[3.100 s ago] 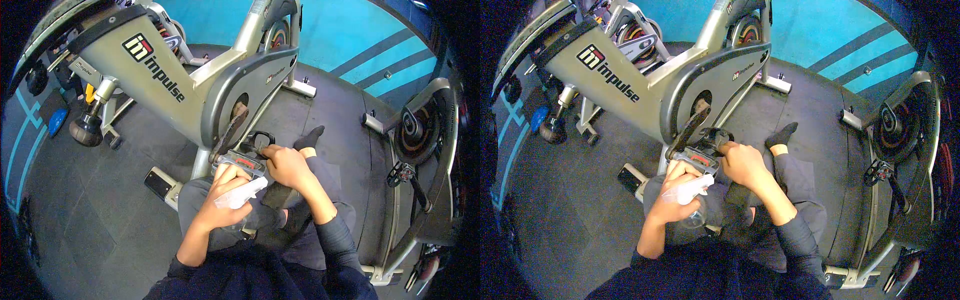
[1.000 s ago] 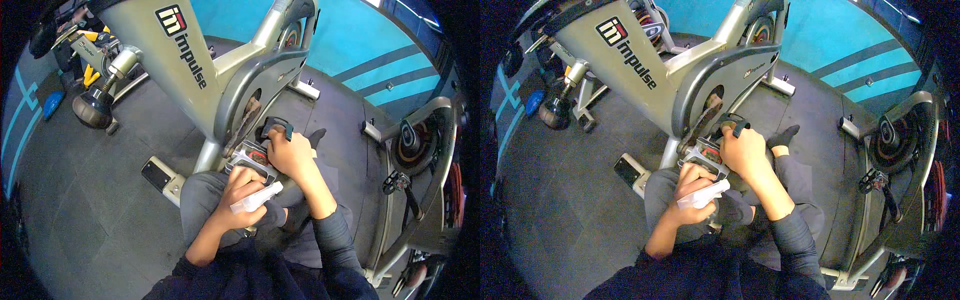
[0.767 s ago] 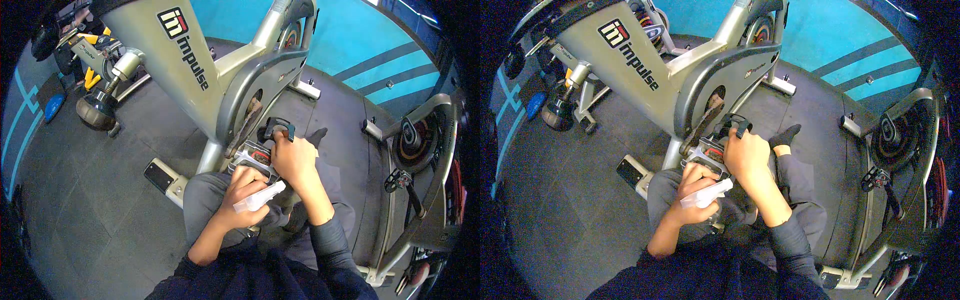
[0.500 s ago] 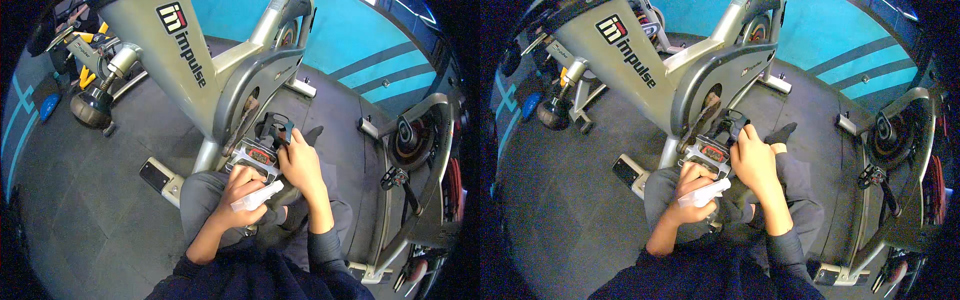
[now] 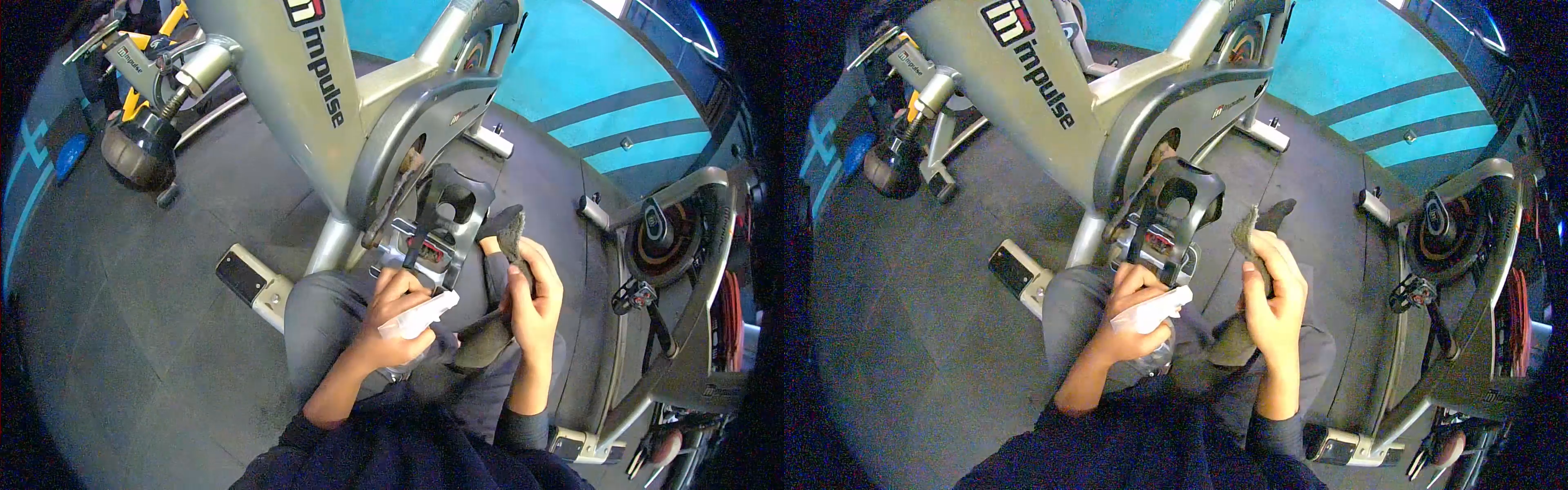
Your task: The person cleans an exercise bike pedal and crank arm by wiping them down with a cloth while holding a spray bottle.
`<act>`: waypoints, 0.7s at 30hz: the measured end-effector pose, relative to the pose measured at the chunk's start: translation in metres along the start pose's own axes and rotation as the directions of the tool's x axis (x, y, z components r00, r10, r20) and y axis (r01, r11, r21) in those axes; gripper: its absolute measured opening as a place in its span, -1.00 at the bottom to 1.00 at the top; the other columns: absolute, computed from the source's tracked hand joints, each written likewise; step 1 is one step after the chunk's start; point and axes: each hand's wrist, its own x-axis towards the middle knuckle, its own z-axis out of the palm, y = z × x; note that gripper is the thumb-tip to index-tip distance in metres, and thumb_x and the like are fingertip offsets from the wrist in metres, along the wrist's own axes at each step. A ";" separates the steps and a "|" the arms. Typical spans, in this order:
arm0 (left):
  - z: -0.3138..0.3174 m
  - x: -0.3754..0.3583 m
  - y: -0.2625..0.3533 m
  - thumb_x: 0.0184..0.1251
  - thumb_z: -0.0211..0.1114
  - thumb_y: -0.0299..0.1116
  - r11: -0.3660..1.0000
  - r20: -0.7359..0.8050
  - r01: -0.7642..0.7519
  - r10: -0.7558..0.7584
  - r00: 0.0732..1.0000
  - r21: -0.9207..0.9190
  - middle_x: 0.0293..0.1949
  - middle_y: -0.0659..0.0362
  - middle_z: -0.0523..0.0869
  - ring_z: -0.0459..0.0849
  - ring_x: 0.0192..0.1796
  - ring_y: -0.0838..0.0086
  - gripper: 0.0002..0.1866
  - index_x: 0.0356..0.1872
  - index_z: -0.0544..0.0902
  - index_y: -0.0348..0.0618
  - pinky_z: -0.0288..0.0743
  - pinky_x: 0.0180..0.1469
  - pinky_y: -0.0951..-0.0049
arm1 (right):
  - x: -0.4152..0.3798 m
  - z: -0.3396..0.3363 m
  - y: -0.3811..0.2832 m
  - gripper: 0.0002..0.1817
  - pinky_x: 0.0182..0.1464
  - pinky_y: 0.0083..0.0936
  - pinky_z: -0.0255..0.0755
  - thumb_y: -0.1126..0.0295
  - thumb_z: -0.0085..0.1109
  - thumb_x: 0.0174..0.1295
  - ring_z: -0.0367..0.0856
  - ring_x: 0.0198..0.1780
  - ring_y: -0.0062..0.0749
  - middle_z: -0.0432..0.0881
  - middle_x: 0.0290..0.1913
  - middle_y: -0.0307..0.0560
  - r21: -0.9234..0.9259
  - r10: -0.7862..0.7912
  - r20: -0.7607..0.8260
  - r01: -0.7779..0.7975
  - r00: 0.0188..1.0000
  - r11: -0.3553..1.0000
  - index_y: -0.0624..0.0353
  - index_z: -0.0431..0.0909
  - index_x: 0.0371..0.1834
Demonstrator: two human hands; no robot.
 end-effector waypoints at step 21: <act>-0.012 0.012 0.019 -0.23 0.28 -0.47 0.999 -0.071 -0.051 0.050 0.996 -0.012 -0.33 0.21 0.58 0.45 -0.20 0.27 -0.61 -0.22 0.71 -0.14 0.33 -0.01 0.29 | 0.032 0.038 0.007 -0.60 -0.19 -0.28 0.48 0.51 0.08 0.07 0.66 -0.23 -0.10 0.58 0.13 -0.11 -0.597 -0.150 0.290 0.301 0.945 0.744 0.07 0.56 0.05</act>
